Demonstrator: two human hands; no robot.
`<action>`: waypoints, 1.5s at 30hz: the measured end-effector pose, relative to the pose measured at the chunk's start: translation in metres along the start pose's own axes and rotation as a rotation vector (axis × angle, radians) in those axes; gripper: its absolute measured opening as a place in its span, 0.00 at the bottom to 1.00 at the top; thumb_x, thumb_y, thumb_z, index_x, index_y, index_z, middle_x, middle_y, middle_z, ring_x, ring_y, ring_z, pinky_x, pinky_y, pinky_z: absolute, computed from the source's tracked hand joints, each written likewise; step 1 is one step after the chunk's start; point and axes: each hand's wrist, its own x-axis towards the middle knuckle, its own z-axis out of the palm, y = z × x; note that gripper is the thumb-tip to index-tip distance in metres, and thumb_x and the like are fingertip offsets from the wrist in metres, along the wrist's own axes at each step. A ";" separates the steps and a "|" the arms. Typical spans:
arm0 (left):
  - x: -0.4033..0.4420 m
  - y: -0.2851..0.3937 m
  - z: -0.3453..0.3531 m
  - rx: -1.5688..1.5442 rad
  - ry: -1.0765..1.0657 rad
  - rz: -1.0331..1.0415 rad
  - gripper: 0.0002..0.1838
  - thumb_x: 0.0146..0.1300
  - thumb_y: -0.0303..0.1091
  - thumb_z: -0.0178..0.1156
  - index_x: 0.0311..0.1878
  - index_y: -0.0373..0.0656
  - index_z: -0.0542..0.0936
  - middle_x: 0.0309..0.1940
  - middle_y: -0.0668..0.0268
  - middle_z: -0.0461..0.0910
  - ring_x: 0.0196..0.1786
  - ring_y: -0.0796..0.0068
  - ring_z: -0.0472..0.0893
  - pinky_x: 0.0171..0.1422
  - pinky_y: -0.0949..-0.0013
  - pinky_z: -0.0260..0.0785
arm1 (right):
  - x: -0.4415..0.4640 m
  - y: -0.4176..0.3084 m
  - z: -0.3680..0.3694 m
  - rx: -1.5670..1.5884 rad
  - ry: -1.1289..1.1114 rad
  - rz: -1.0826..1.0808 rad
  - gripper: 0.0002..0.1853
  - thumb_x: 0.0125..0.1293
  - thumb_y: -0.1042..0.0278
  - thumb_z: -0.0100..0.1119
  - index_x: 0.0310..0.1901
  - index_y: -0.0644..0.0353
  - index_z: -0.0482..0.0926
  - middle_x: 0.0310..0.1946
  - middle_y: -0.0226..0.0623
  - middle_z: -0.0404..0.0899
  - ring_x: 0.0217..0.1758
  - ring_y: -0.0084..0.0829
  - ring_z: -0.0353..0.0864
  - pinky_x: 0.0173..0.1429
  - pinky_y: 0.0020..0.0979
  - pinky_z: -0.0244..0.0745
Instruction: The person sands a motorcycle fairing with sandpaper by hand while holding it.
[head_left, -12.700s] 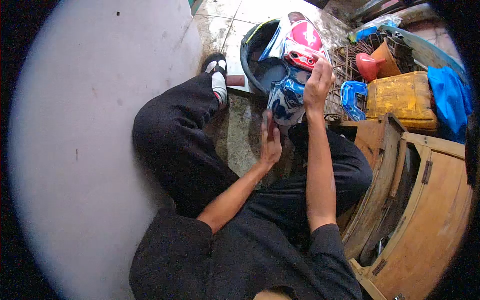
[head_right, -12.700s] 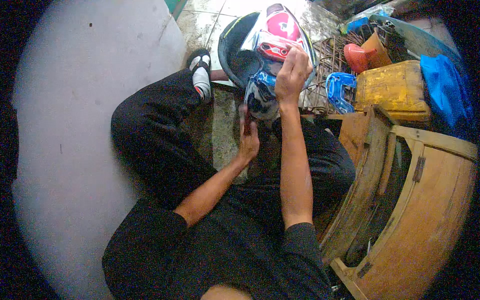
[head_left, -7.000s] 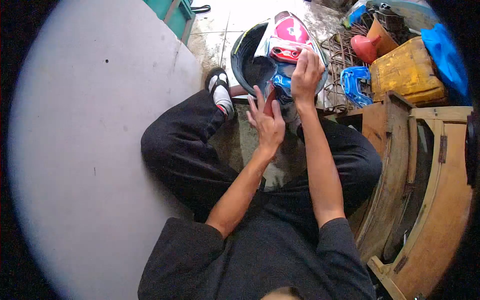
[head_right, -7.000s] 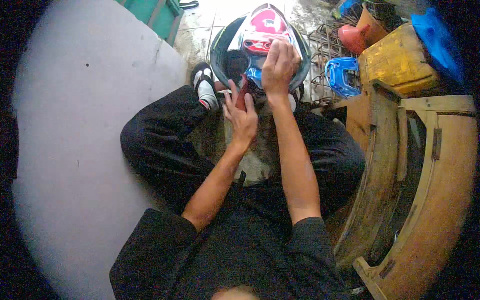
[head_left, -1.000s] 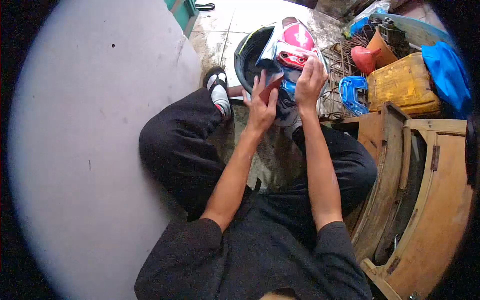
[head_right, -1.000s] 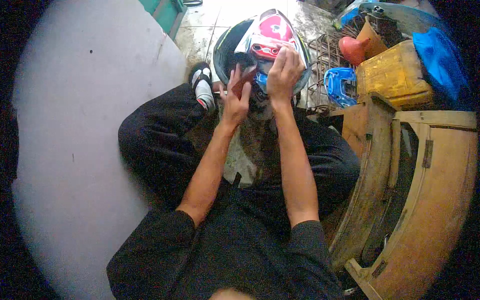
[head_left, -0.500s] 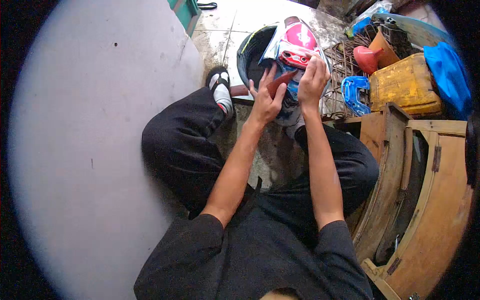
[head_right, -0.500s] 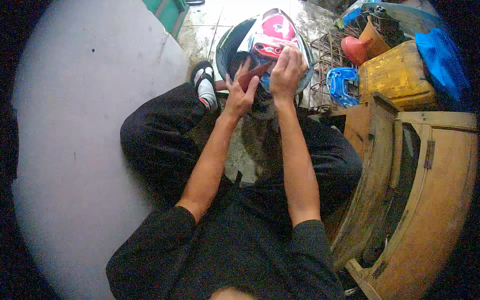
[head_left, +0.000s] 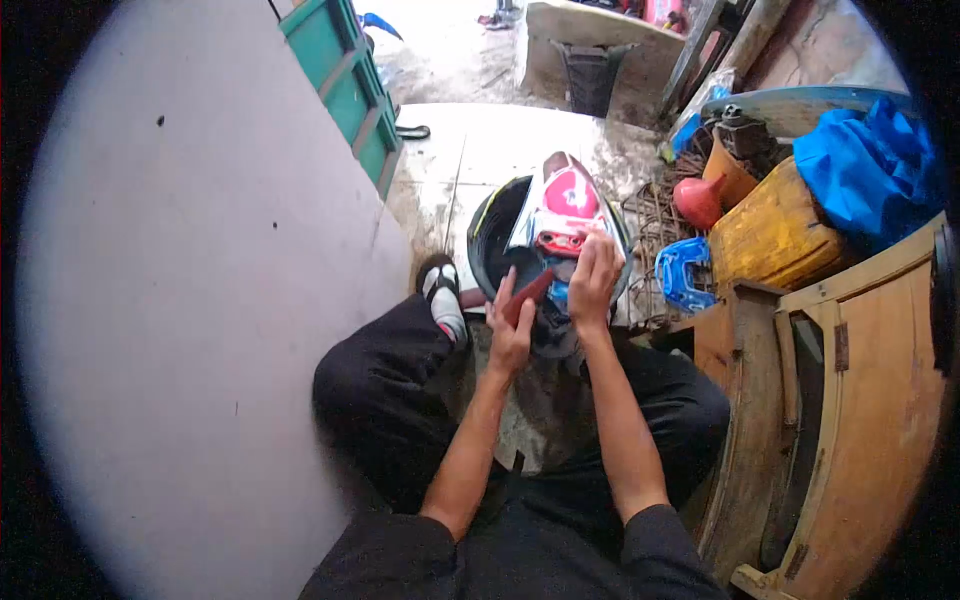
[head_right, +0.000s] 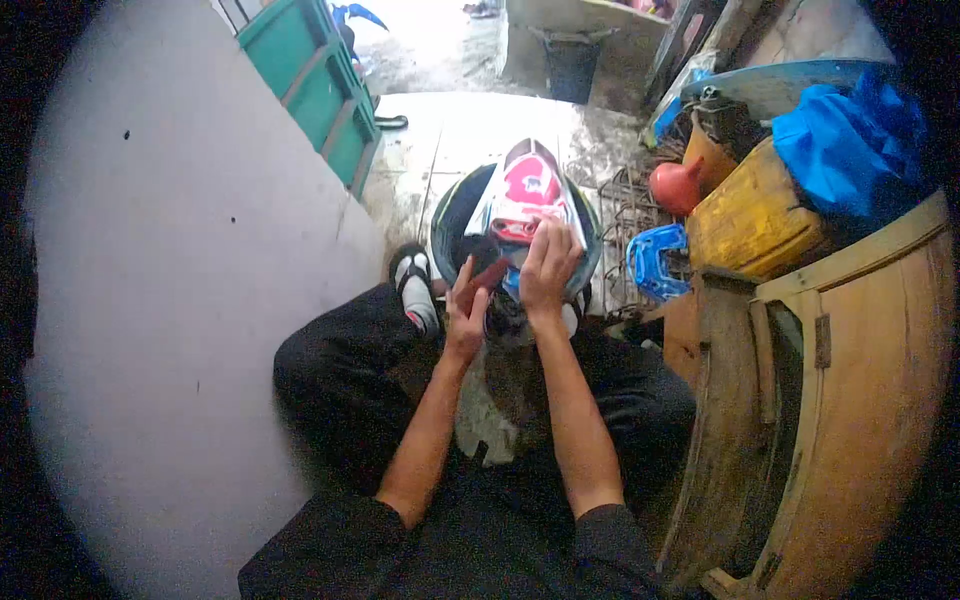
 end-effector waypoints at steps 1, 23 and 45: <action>-0.003 -0.002 -0.002 -0.088 -0.007 -0.011 0.32 0.77 0.46 0.51 0.78 0.40 0.61 0.77 0.54 0.62 0.81 0.53 0.56 0.81 0.37 0.24 | 0.000 0.000 -0.001 -0.004 -0.001 -0.013 0.16 0.80 0.64 0.40 0.51 0.64 0.79 0.53 0.44 0.80 0.62 0.45 0.74 0.73 0.43 0.56; 0.012 0.001 -0.014 -0.074 -0.069 -0.066 0.31 0.76 0.48 0.52 0.75 0.41 0.66 0.76 0.54 0.64 0.81 0.56 0.56 0.82 0.41 0.24 | 0.002 -0.002 -0.003 0.054 0.021 0.001 0.16 0.80 0.64 0.40 0.49 0.61 0.80 0.53 0.41 0.80 0.62 0.44 0.73 0.72 0.43 0.57; 0.031 -0.003 -0.018 -0.289 -0.126 -0.191 0.37 0.73 0.49 0.59 0.76 0.35 0.62 0.71 0.45 0.67 0.72 0.52 0.69 0.79 0.57 0.55 | 0.006 -0.002 -0.005 0.069 0.031 0.002 0.16 0.80 0.64 0.41 0.49 0.64 0.79 0.53 0.43 0.80 0.61 0.43 0.74 0.73 0.44 0.57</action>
